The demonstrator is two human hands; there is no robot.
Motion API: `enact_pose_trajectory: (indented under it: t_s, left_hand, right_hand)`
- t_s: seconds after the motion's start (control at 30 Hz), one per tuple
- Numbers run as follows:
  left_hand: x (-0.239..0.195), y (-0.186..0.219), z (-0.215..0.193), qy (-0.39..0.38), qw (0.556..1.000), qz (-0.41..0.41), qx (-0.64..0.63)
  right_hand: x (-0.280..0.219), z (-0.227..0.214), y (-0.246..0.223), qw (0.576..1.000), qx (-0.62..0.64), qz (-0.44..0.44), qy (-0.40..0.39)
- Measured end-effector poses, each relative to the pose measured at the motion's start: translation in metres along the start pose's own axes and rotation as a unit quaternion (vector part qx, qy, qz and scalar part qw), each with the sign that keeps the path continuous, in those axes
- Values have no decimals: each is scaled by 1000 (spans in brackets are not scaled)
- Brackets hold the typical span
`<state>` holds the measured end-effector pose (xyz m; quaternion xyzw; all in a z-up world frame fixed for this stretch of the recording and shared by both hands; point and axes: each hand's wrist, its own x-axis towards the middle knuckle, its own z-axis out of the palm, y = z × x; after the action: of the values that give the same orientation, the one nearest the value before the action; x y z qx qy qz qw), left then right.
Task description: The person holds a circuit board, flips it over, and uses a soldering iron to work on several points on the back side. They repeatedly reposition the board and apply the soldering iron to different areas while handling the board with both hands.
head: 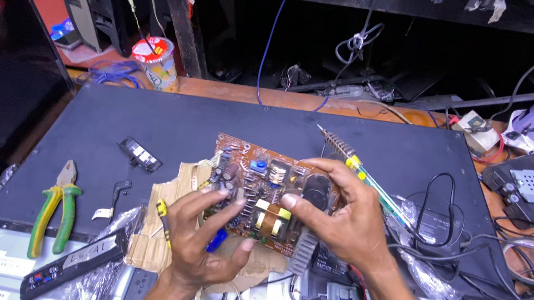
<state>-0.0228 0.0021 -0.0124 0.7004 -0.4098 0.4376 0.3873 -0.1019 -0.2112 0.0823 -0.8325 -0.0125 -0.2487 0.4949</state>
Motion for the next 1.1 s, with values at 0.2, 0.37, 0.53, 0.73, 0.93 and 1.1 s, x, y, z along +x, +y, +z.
enact_pose_trajectory:
  t_s: [0.2, 0.37, 0.53, 0.73, 0.93, 1.1]
  left_hand:
    - [8, 4, -1, 91, 982, -144, -81]
    - [8, 0, 1, 43, 926, -298, -226]
    - [7, 2, -2, 27, 890, -371, -265]
    - [-9, 3, 1, 1, 912, -354, -208]
    - [-17, 2, 4, 36, 957, -250, -143]
    - [-16, 7, 5, 40, 956, -270, -104]
  right_hand:
    - [-4, 1, -3, 991, -30, -131, -28]
    - [-1, -1, 6, 993, -7, -97, -70]
    - [7, -9, 4, 994, -14, -31, -106]
    - [4, 3, 17, 987, -120, 30, -107]
    - [2, 16, 38, 988, -148, 25, -33]
    - [3, 20, 49, 987, -154, -36, -9]
